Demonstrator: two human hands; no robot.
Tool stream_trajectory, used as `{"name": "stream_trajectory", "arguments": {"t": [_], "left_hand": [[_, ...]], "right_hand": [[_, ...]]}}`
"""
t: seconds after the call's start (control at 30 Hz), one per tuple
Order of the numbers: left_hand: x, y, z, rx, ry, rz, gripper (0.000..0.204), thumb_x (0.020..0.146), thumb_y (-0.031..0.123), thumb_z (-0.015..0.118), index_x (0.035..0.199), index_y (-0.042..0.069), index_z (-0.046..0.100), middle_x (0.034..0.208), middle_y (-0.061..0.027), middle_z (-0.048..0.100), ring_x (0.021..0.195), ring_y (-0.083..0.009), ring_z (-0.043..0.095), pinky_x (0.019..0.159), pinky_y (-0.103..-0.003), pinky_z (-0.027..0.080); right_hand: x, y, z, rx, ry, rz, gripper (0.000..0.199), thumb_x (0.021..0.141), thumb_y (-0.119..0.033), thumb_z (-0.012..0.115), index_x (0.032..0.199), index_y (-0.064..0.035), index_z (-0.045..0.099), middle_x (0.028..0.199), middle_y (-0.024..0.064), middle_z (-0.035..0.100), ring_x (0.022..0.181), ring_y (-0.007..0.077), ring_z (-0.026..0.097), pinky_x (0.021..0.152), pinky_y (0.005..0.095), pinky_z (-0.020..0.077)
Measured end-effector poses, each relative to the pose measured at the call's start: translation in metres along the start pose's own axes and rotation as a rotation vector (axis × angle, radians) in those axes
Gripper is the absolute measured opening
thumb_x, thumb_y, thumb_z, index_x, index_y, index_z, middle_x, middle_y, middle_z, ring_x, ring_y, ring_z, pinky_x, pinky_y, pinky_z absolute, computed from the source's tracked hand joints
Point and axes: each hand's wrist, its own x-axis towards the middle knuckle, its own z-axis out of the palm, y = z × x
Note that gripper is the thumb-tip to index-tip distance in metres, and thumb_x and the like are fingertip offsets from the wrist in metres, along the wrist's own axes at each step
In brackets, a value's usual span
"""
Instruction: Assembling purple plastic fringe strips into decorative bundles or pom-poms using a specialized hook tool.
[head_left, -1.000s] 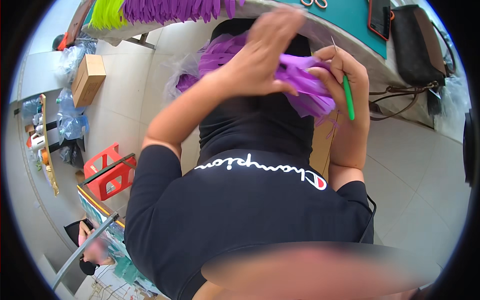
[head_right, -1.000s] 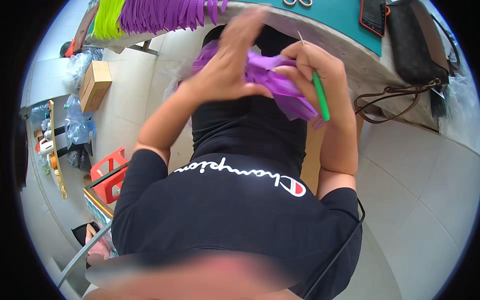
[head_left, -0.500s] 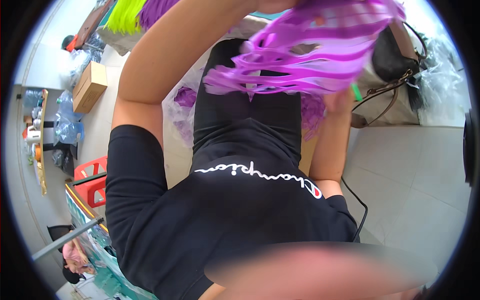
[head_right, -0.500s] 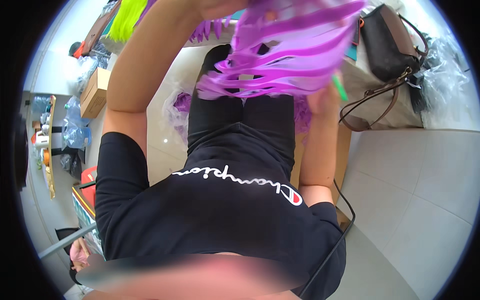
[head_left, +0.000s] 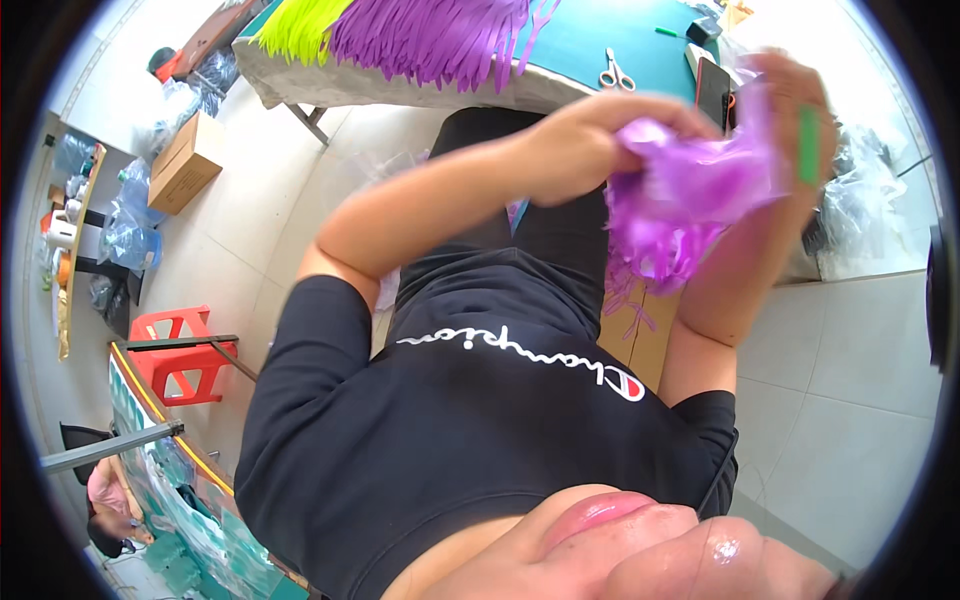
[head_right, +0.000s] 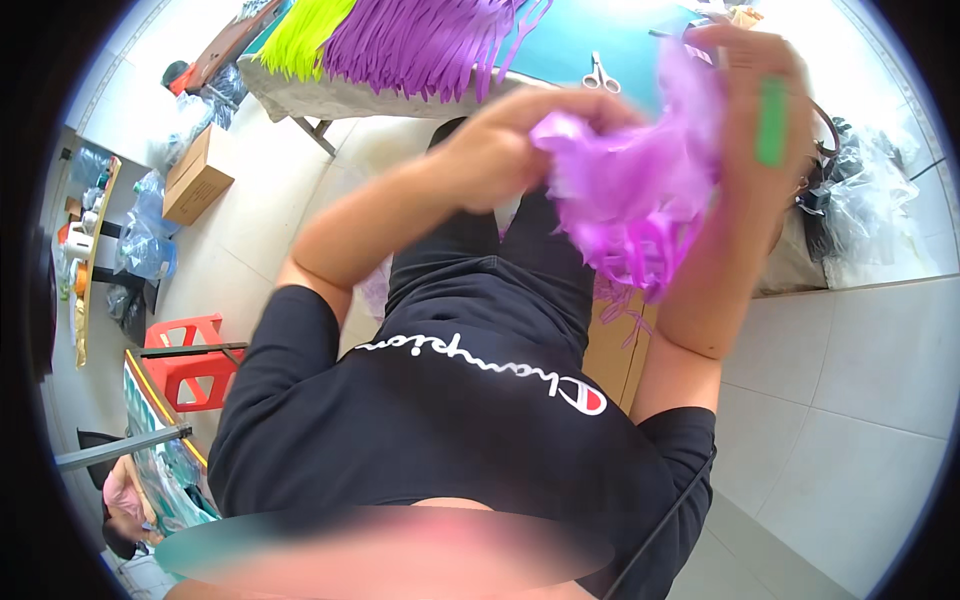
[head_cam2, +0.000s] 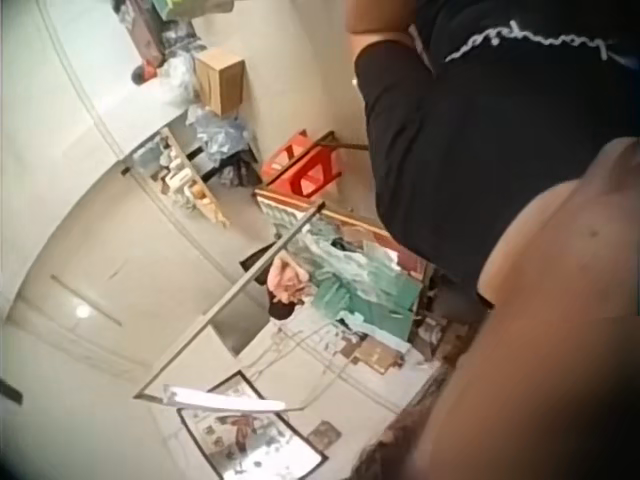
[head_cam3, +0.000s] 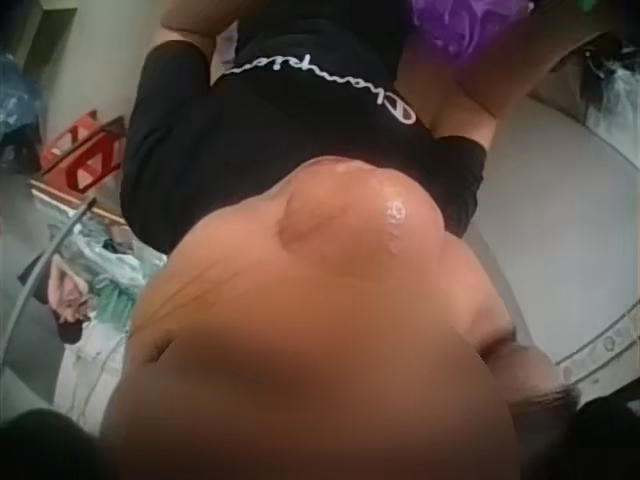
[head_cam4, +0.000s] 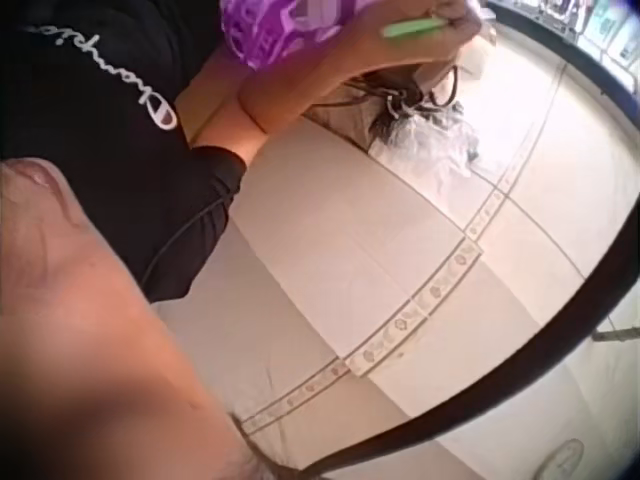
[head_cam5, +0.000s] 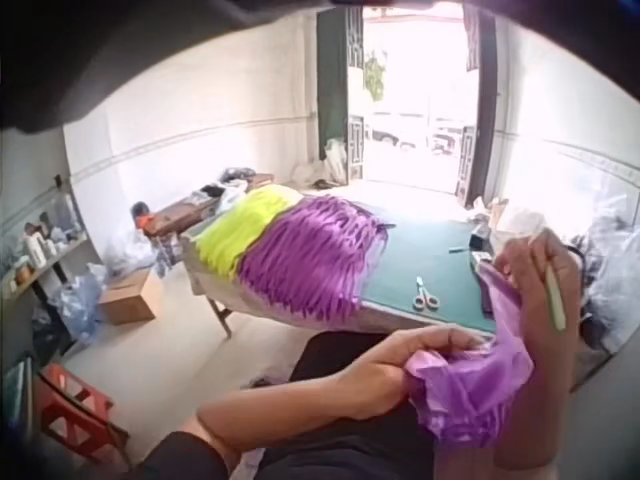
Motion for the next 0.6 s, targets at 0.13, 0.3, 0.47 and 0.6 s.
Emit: {"name": "stream_trajectory", "arguments": {"t": [0.13, 0.3, 0.47, 0.6], "left_hand": [[-0.069, -0.070, -0.012, -0.994, 0.281, -0.276, 0.060, 0.071, -0.004, 0.051, 0.131, -0.002, 0.044, 0.115, -0.0144, 0.060, 0.111, -0.0258, 0.058, 0.099, -0.039, 0.044], [-0.097, -0.088, -0.009, -0.430, 0.409, -0.391, 0.058, 0.075, 0.010, 0.077, 0.125, 0.001, 0.051, 0.108, -0.0088, 0.062, 0.099, -0.0164, 0.061, 0.087, -0.033, 0.049], [-0.100, -0.104, -0.025, -0.132, 0.690, -0.337, 0.020, 0.094, 0.019, 0.061, 0.106, 0.003, 0.062, 0.093, 0.0003, 0.063, 0.086, -0.0068, 0.058, 0.079, -0.025, 0.047], [-0.092, -0.098, -0.014, -0.611, 0.841, -0.248, 0.024, 0.096, 0.023, 0.057, 0.112, 0.004, 0.058, 0.101, -0.0016, 0.061, 0.091, -0.0071, 0.055, 0.081, -0.026, 0.044]], "right_hand": [[-0.049, 0.028, 0.079, 0.408, -0.353, 0.208, 0.025, 0.090, -0.019, 0.066, 0.073, -0.0052, 0.053, 0.072, 0.0017, 0.058, 0.068, 0.0083, 0.053, 0.064, 0.0224, 0.0426], [-0.105, 0.049, 0.117, 0.699, -0.390, 0.554, 0.037, 0.089, -0.015, 0.066, 0.066, -0.0105, 0.037, 0.074, 0.0023, 0.058, 0.067, 0.0075, 0.048, 0.063, 0.0218, 0.0394], [-0.132, 0.017, 0.127, 0.719, -0.116, 0.584, 0.036, 0.090, -0.010, 0.064, 0.067, -0.0088, 0.036, 0.076, 0.0024, 0.058, 0.071, 0.0072, 0.050, 0.065, 0.0205, 0.0399], [-0.151, 0.020, 0.143, 0.597, 0.069, 0.385, 0.030, 0.095, -0.008, 0.057, 0.074, -0.0064, 0.035, 0.082, 0.0062, 0.060, 0.077, 0.0101, 0.055, 0.073, 0.0220, 0.0445]]}}
